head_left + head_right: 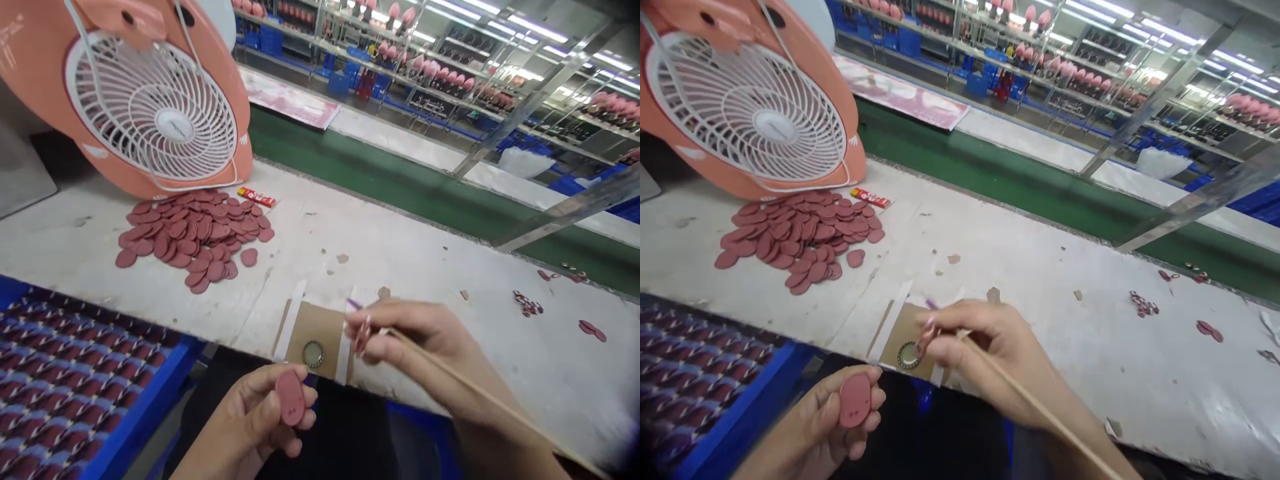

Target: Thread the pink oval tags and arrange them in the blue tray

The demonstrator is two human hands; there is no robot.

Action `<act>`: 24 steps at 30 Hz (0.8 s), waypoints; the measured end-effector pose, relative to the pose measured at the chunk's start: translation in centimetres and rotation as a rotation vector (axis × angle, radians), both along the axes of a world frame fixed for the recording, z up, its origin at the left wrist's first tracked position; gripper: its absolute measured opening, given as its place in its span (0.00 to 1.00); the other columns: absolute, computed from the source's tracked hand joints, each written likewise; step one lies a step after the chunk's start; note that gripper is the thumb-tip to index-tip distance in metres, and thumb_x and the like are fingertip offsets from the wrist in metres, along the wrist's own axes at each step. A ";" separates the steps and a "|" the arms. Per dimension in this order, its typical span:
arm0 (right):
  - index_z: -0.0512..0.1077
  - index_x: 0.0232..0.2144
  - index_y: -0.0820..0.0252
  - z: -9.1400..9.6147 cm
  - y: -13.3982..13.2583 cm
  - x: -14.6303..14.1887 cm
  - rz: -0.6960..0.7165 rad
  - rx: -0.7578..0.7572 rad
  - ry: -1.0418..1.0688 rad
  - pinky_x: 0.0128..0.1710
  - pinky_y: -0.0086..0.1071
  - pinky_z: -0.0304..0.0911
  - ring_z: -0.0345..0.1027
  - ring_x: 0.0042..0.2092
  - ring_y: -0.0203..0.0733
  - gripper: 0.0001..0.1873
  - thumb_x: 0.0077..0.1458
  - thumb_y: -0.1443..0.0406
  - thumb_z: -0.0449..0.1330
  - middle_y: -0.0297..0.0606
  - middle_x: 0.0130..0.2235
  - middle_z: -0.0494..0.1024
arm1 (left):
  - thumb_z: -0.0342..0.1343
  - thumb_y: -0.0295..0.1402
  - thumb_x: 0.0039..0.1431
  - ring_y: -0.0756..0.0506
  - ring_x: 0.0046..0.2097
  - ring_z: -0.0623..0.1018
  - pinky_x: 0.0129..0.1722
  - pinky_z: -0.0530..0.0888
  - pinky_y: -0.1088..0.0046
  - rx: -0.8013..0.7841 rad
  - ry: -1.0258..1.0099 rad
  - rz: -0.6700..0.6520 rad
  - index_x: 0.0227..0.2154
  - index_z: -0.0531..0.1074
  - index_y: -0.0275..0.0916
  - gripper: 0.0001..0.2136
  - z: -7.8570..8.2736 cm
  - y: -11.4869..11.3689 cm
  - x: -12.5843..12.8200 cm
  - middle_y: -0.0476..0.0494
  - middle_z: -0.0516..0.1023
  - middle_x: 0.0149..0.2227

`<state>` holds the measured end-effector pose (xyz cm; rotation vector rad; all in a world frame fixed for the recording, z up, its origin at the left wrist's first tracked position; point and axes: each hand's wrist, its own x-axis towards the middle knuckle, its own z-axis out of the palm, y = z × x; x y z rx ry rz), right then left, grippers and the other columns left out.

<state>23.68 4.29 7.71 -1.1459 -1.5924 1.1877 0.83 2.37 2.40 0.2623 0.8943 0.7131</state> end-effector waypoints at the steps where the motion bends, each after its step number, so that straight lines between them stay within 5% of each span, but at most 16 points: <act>1: 0.79 0.44 0.54 -0.2 -1.2 -1.1 0.025 -0.034 0.070 0.37 0.23 0.73 0.76 0.38 0.37 0.08 0.63 0.68 0.65 0.36 0.38 0.80 | 0.75 0.43 0.38 0.49 0.30 0.80 0.26 0.73 0.80 0.005 -0.006 -0.019 0.33 0.84 0.42 0.18 0.0 -0.3 -0.2 0.46 0.84 0.29; 11: 0.78 0.47 0.52 -1.1 -3.9 -3.8 0.085 -0.007 -0.020 0.39 0.26 0.69 0.74 0.38 0.36 0.11 0.63 0.69 0.65 0.33 0.38 0.79 | 0.71 0.46 0.46 0.51 0.29 0.75 0.24 0.70 0.84 0.099 -0.065 -0.183 0.31 0.83 0.37 0.17 -1.0 -1.6 -1.0 0.47 0.76 0.26; 24: 0.76 0.44 0.56 -0.9 -4.1 -4.0 0.106 0.091 -0.169 0.38 0.24 0.70 0.75 0.36 0.34 0.07 0.64 0.70 0.65 0.29 0.37 0.79 | 0.73 0.44 0.43 0.53 0.27 0.76 0.24 0.72 0.86 0.032 -0.068 -0.182 0.29 0.83 0.36 0.16 -1.0 -1.6 -0.9 0.48 0.77 0.24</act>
